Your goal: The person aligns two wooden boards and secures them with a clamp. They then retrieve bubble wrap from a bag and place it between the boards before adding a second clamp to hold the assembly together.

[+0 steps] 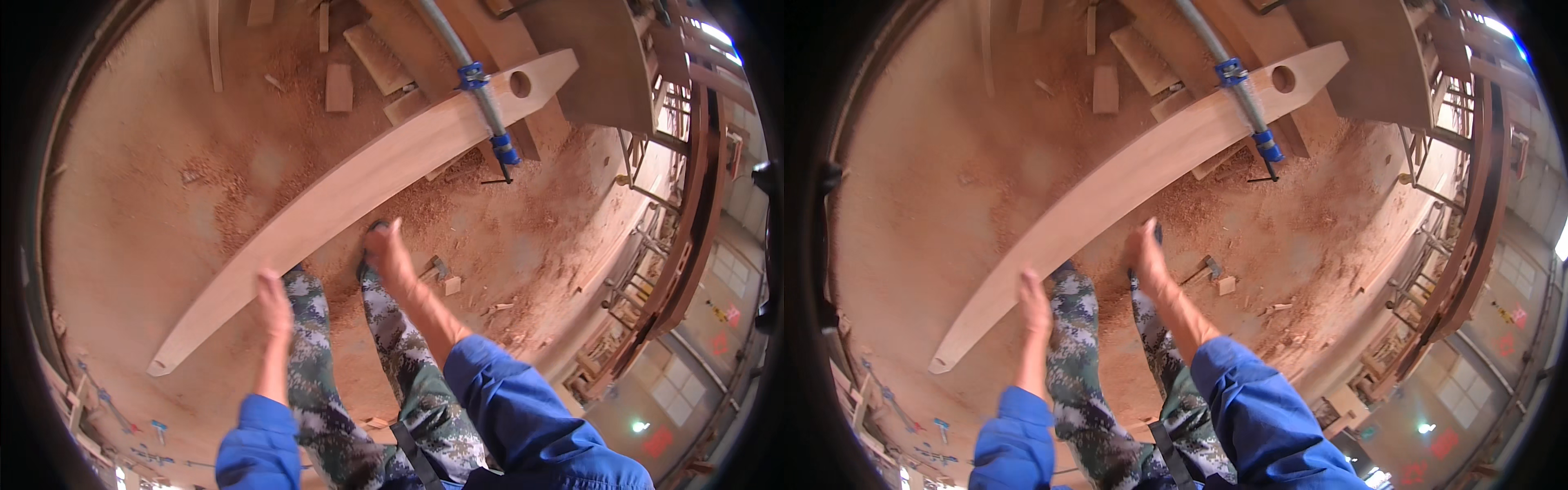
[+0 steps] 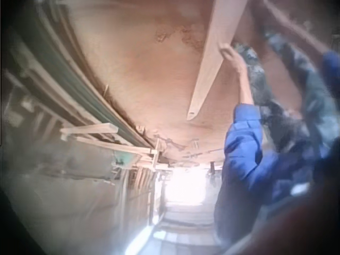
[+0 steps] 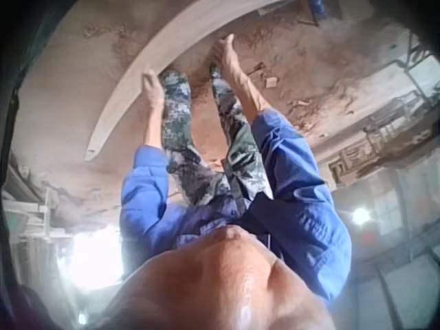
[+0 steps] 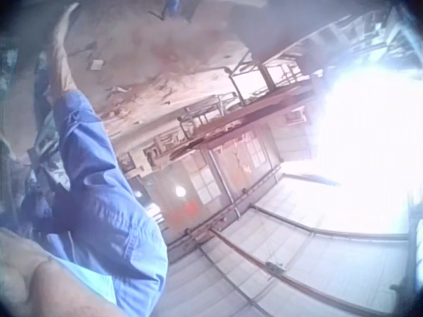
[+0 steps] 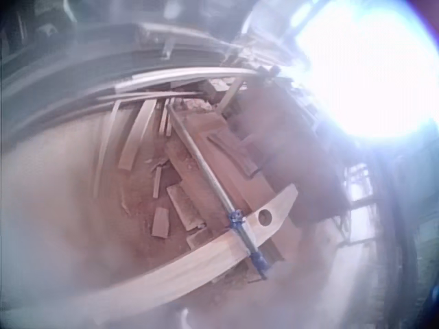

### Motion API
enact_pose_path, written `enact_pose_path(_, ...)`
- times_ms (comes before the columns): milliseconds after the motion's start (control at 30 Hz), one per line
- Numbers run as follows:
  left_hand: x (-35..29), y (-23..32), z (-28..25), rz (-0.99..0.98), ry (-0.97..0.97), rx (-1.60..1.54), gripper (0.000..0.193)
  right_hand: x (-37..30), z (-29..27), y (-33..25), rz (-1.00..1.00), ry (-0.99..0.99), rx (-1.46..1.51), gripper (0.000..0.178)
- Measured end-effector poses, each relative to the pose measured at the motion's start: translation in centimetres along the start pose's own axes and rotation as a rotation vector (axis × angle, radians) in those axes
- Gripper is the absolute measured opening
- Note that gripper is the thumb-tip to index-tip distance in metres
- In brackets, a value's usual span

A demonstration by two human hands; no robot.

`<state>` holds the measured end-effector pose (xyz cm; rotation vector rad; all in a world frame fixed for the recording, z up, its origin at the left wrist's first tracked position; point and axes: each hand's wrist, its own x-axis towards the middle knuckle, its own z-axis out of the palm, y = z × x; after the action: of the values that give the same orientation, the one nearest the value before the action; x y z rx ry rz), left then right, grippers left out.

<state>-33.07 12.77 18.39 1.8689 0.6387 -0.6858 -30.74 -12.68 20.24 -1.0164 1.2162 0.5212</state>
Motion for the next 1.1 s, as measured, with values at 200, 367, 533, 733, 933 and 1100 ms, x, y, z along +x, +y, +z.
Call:
enact_pose_path(200, -16.0, 18.6, 6.2, 0.623, -0.226, 0.032, 0.065, -21.1, 3.3, -3.5, -0.127, -0.451, 0.344, 0.09)
enact_pose_path(367, -17.2, 23.7, 10.4, 0.556, -0.132, -0.287, 0.062, -32.3, -4.1, -10.3, -0.214, -0.681, 0.288, 0.093)
enact_pose_path(533, -30.1, 36.6, 19.3, 0.017, -0.676, -1.046, 0.084, -33.2, -12.9, -15.1, -1.044, 0.228, -0.973, 0.06)
enact_pose_path(733, -38.8, 41.7, 21.9, -0.2, -0.959, -0.956, 0.077, -35.5, -22.5, -26.0, -1.172, 0.229, -0.504, 0.052)
enact_pose_path(933, -41.3, 47.6, 21.4, 0.158, -1.29, -0.504, 0.061, -25.0, -42.6, -18.4, -0.677, 0.502, -0.741, 0.046)
enact_pose_path(1100, -34.8, 53.9, 20.3, 0.108, -1.124, -0.447, 0.047, -26.6, -55.1, -5.2, -0.213, 0.499, -0.812, 0.046)
